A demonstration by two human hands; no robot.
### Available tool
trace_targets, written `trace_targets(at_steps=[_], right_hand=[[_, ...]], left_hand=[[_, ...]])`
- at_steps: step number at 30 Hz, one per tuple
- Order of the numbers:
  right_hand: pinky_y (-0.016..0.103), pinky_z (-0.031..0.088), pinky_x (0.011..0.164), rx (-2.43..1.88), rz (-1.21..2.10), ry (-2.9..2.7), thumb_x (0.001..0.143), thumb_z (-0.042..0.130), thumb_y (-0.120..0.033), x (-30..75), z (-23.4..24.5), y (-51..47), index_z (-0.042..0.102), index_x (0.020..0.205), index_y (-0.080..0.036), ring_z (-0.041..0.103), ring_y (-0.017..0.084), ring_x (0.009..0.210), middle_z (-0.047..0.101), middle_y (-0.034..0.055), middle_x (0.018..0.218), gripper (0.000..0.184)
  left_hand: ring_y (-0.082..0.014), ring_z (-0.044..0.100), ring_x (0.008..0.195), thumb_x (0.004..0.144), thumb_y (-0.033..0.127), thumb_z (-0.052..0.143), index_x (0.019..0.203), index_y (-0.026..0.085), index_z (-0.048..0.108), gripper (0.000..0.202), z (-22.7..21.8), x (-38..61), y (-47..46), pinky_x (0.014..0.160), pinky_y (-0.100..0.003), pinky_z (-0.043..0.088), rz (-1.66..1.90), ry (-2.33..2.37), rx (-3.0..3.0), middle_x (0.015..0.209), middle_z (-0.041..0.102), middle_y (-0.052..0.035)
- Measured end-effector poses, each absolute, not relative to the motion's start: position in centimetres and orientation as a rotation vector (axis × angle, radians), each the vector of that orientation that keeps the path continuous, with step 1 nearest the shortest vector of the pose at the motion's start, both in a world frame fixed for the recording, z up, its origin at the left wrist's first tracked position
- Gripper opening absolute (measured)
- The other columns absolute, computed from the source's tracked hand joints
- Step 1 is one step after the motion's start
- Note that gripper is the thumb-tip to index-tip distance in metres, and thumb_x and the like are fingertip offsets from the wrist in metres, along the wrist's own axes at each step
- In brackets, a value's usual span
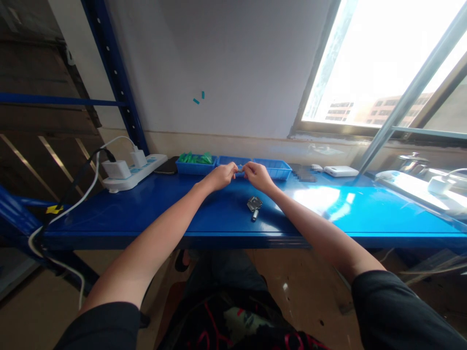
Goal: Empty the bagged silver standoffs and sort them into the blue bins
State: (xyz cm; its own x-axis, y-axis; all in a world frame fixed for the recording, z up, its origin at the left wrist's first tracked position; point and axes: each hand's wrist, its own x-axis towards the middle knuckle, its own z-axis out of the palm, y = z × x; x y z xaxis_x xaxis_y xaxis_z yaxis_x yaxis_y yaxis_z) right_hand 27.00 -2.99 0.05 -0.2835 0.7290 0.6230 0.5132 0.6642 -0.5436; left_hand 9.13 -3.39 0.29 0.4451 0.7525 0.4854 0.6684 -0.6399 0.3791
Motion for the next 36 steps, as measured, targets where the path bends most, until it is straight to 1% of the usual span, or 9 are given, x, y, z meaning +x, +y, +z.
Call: trace_targets(at_steps=[4, 9, 15, 19, 22, 26, 28, 31, 36], right_hand=[[0.022, 0.042, 0.064, -0.86, 0.188, -1.994, 0.083, 0.051, -0.025, 26.9, 0.0, -3.2, 0.067, 0.092, -0.016, 0.056, 0.012, 0.065, 0.064, 0.0009, 0.071, 0.02], [0.024, 0.045, 0.069, -0.825, 0.066, -2.042, 0.083, 0.054, -0.024, 26.5, -0.3, -3.3, 0.066, 0.092, -0.018, 0.058, 0.014, 0.073, 0.065, 0.0032, 0.08, 0.016], [0.026, 0.046, 0.076, -0.857, -0.135, -1.836, 0.089, 0.049, -0.029, 27.2, 1.3, -2.9, 0.064, 0.097, -0.018, 0.057, 0.015, 0.074, 0.062, 0.0057, 0.085, 0.02], [0.029, 0.046, 0.082, -0.898, -0.275, -1.661, 0.094, 0.039, -0.029, 28.1, 3.3, -1.6, 0.061, 0.106, -0.019, 0.057, 0.017, 0.082, 0.062, 0.0088, 0.095, 0.027], [0.033, 0.044, 0.085, -1.009, -0.298, -1.844, 0.09, 0.046, -0.026, 28.6, 3.2, -0.6, 0.063, 0.107, -0.016, 0.057, 0.021, 0.09, 0.063, 0.0113, 0.098, 0.026], [0.032, 0.044, 0.084, -1.091, -0.138, -2.225, 0.083, 0.057, -0.024, 28.9, 1.6, -0.9, 0.064, 0.11, -0.015, 0.059, 0.021, 0.089, 0.066, 0.0104, 0.097, 0.03], [0.027, 0.044, 0.077, -1.06, -0.003, -2.314, 0.085, 0.053, -0.022, 29.0, 1.1, -1.6, 0.066, 0.107, -0.017, 0.061, 0.018, 0.082, 0.069, 0.0065, 0.091, 0.027], [0.023, 0.042, 0.069, -1.068, 0.1, -2.372, 0.085, 0.049, -0.017, 29.2, 1.0, -2.4, 0.071, 0.094, -0.018, 0.061, 0.015, 0.075, 0.07, 0.0035, 0.084, 0.024], [0.022, 0.038, 0.061, -1.123, 0.148, -2.437, 0.079, 0.052, -0.013, 29.7, 0.8, -2.0, 0.071, 0.081, -0.018, 0.058, 0.014, 0.068, 0.069, 0.0013, 0.076, 0.02]], left_hand=[[-0.0172, 0.059, 0.067, 0.096, 0.04, 0.028, 0.083, 0.019, 0.053, 0.035, 0.3, 9.1, -3.3, 0.063, -0.027, 0.044, 0.961, 1.252, 2.539, 0.073, 0.065, -0.0043], [-0.0163, 0.059, 0.066, 0.096, 0.046, 0.025, 0.081, 0.019, 0.053, 0.041, 0.0, 8.9, -3.0, 0.065, -0.027, 0.044, 0.998, 1.236, 2.5, 0.073, 0.064, -0.0038], [-0.0185, 0.062, 0.076, 0.09, 0.049, 0.039, 0.104, 0.018, 0.058, 0.04, -0.1, 9.5, -3.1, 0.069, -0.028, 0.046, 0.905, 1.268, 2.434, 0.082, 0.068, -0.0049], [-0.0199, 0.063, 0.083, 0.079, 0.058, 0.054, 0.114, 0.018, 0.059, 0.054, -0.2, 10.6, -4.1, 0.072, -0.027, 0.047, 0.646, 1.176, 2.473, 0.094, 0.068, -0.0068], [-0.0209, 0.062, 0.089, 0.068, 0.06, 0.064, 0.107, 0.019, 0.063, 0.057, -0.4, 11.4, -4.7, 0.074, -0.026, 0.047, 0.554, 1.034, 2.554, 0.1, 0.067, -0.0072], [-0.0201, 0.063, 0.083, 0.076, 0.044, 0.06, 0.089, 0.019, 0.068, 0.03, -0.6, 11.5, -4.4, 0.073, -0.026, 0.048, 0.571, 1.036, 2.583, 0.089, 0.069, -0.0058], [-0.0199, 0.063, 0.082, 0.078, 0.035, 0.054, 0.085, 0.019, 0.069, 0.023, -0.6, 11.1, -3.9, 0.076, -0.027, 0.047, 0.599, 1.105, 2.612, 0.087, 0.07, -0.0049], [-0.0202, 0.063, 0.089, 0.08, 0.029, 0.048, 0.087, 0.02, 0.07, 0.025, -0.5, 10.3, -3.4, 0.082, -0.026, 0.047, 0.598, 1.163, 2.657, 0.094, 0.071, -0.0047], [-0.0211, 0.065, 0.082, 0.078, 0.045, 0.056, 0.095, 0.019, 0.07, 0.033, -0.4, 9.8, -3.3, 0.074, -0.027, 0.048, 0.541, 1.136, 2.679, 0.092, 0.07, -0.0066]])
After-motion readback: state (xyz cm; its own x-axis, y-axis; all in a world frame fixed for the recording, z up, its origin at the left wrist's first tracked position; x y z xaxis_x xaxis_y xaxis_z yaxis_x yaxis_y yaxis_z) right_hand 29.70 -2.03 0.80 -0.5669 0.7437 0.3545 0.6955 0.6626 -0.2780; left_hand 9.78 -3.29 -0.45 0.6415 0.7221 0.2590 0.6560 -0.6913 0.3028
